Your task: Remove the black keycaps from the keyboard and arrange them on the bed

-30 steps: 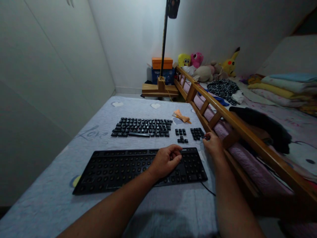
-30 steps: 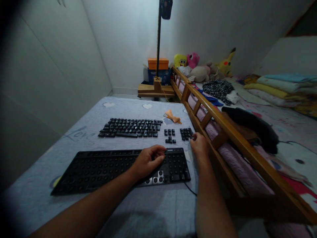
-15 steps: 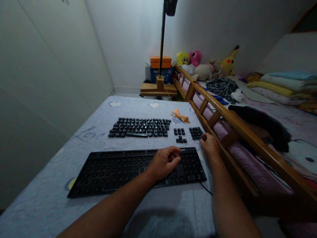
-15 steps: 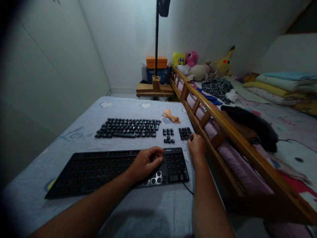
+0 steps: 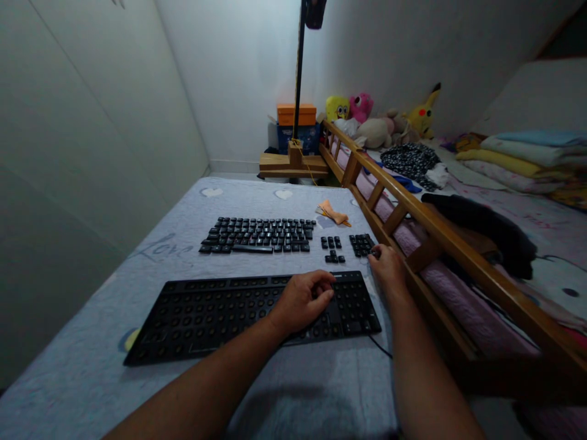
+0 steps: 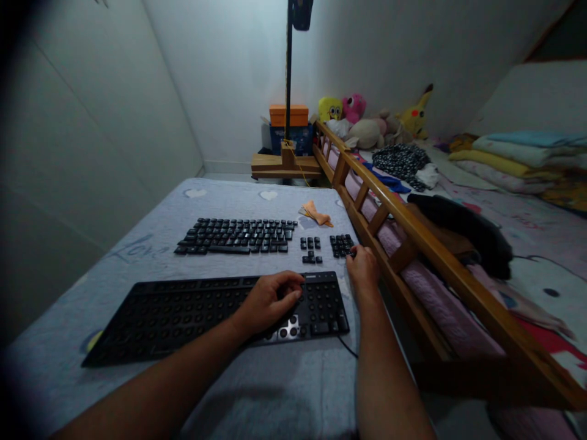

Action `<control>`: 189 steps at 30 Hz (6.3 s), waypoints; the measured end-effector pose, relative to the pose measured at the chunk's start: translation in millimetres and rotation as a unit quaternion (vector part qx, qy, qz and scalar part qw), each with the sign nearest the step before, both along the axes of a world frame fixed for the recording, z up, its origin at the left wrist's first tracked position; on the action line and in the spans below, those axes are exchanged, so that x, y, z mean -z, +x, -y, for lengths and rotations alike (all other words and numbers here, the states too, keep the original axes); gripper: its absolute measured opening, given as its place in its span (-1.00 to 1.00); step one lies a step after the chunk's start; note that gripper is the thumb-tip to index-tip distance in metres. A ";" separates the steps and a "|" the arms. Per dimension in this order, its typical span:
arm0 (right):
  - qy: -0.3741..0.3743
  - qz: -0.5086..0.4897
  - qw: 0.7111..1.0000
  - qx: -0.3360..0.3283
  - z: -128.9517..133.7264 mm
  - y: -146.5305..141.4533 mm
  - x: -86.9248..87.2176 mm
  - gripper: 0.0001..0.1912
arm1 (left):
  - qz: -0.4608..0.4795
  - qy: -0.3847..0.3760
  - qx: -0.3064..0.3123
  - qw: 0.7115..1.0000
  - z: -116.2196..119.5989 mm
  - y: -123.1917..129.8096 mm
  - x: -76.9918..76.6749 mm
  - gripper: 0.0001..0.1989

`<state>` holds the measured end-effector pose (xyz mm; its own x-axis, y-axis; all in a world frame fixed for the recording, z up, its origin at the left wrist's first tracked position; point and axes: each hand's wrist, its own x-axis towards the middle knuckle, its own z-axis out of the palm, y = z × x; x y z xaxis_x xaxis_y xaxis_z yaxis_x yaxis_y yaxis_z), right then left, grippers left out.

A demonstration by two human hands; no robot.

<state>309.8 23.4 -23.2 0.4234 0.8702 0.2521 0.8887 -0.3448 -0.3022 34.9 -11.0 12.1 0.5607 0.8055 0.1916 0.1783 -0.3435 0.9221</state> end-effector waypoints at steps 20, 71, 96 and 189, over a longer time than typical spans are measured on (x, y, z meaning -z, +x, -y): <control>0.029 -0.012 0.999 -0.016 0.7 3.2 5.8 -0.74 | -0.009 0.020 -0.003 1.000 -1.1 0.3 4.1 -0.78; 0.191 -0.373 0.905 -0.069 121.8 -96.8 -35.9 -0.79 | -0.200 0.263 0.072 0.941 4.0 2.1 10.2 -0.81; 0.178 -0.351 0.902 -0.176 139.7 -94.2 -26.4 -0.84 | -0.253 0.277 0.081 0.923 6.3 2.8 2.9 -0.81; -0.079 -0.209 0.953 -0.206 132.3 -103.0 -73.4 -0.80 | -0.287 0.295 0.070 0.909 11.5 4.0 -1.2 -0.86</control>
<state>206.8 -108.9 50.3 0.0718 0.9974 -0.0110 0.7714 -0.0625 -0.6332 38.9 -22.4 13.3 0.7940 0.5701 0.2111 0.4875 -0.8045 0.3393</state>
